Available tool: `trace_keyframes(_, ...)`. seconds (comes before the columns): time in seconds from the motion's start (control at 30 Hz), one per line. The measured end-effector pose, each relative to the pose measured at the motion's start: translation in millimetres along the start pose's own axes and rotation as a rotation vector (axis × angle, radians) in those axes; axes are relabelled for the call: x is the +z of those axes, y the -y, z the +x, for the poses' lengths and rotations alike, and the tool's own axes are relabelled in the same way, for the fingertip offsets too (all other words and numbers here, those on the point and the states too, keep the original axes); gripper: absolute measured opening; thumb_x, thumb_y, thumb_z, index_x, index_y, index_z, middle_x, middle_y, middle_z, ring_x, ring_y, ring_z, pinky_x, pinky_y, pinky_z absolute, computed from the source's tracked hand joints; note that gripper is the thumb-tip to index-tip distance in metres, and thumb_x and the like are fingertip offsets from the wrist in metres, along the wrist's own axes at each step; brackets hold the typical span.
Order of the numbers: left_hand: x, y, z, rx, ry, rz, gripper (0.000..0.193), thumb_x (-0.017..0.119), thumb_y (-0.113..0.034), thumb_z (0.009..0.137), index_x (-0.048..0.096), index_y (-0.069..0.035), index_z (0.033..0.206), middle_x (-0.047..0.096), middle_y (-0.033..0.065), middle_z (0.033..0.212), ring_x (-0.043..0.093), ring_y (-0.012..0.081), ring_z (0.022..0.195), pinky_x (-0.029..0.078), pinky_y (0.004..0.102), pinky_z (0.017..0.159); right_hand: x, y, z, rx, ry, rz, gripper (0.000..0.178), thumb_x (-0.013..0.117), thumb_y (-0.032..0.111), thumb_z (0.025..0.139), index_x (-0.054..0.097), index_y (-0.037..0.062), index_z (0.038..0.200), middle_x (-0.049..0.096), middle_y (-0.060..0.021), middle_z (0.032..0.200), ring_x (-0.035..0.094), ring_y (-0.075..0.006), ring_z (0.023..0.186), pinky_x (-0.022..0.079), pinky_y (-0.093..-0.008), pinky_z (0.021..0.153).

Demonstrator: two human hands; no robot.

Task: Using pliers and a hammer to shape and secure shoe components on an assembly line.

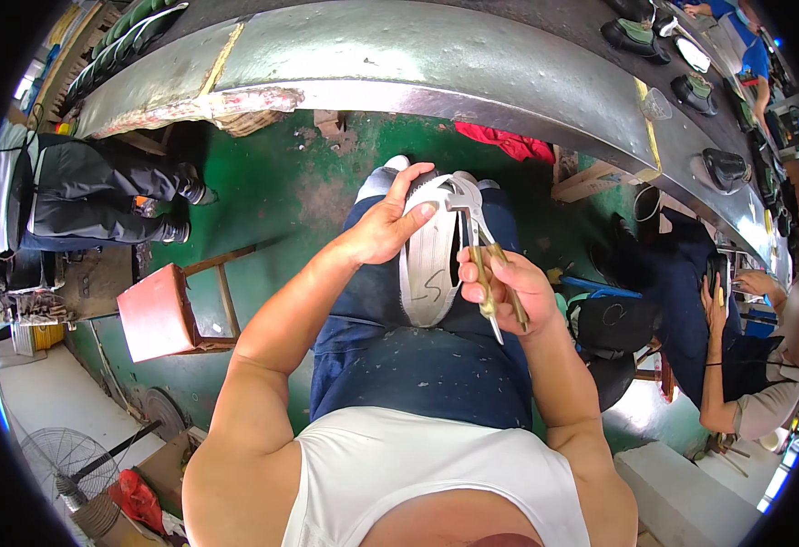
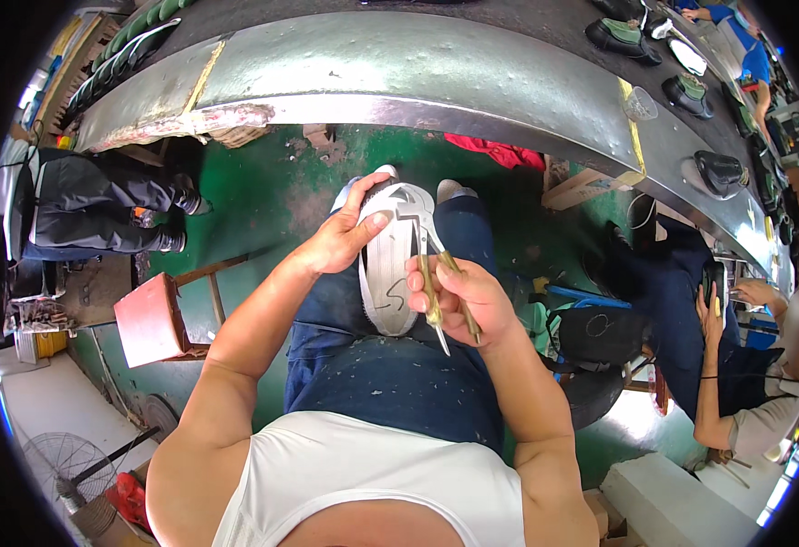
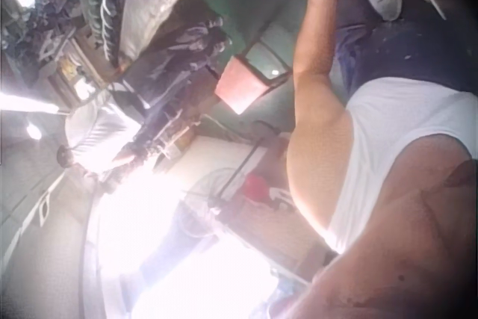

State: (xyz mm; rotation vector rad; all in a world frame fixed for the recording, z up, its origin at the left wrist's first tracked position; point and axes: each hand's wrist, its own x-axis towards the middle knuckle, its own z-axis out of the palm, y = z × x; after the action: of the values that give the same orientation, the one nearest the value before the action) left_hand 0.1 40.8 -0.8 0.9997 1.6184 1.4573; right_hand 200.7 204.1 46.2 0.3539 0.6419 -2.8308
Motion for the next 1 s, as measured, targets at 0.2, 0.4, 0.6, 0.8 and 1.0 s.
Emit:
trace_keyframes(0.2,0.2,11.5,-0.5,-0.002,-0.102,-0.008,0.049,0.055,-0.027,0.105,0.04,-0.009,0.147,0.054,0.0116,0.135,0.049,0.0193,0.125,0.038,0.0328,0.109,9.0,-2.1,2.8,0.01,-0.33,-0.688,0.038,0.056,0.025,0.103,0.054,-0.0024,0.128,0.065,-0.0109,0.105,0.062,-0.0131,0.079,0.051,-0.0242,0.054)
trace_keyframes(0.4,2.2,27.2,4.7,0.003,-0.235,-0.172,0.042,0.062,-0.016,0.1,0.049,-0.008,0.139,0.06,0.0071,0.124,0.054,0.0153,0.115,0.043,0.0306,0.102,-8.9,10.1,23.8,0.051,-0.242,-1.23,0.018,0.056,0.017,0.099,0.059,0.0007,0.107,0.067,-0.0082,0.085,0.064,-0.0163,0.074,0.051,-0.0328,0.066)
trace_keyframes(0.6,-3.1,41.9,1.6,-0.066,-0.333,-0.411,0.038,0.065,-0.009,0.097,0.054,-0.007,0.133,0.06,0.0052,0.121,0.055,0.014,0.113,0.044,0.0303,0.102,-38.2,0.8,47.7,-0.229,-0.273,-1.764,0.024,0.058,0.018,0.096,0.058,-0.0028,0.107,0.069,-0.0226,0.093,0.066,-0.0429,0.085,0.052,-0.0483,0.075)
trace_keyframes(0.8,-2.1,19.4,-9.1,-0.088,-0.343,-0.642,0.038,0.067,-0.009,0.095,0.054,-0.006,0.131,0.06,0.0028,0.121,0.055,0.0129,0.115,0.044,0.0306,0.102,-9.1,0.8,26.3,-0.257,-0.297,-1.944,0.026,0.061,0.016,0.095,0.058,-0.002,0.113,0.067,-0.0232,0.097,0.066,-0.0425,0.088,0.051,-0.0479,0.076)
trace_keyframes(1.0,2.7,1.2,-17.4,0.076,-0.337,-0.281,0.04,0.066,-0.007,0.095,0.052,-0.004,0.132,0.059,0.0049,0.124,0.054,0.0139,0.116,0.042,0.0312,0.103,-12.6,21.8,-24.4,-0.26,0.037,-1.645,0.024,0.064,0.011,0.092,0.061,-0.0002,0.112,0.071,-0.0138,0.092,0.068,-0.0345,0.082,0.053,-0.0381,0.076)
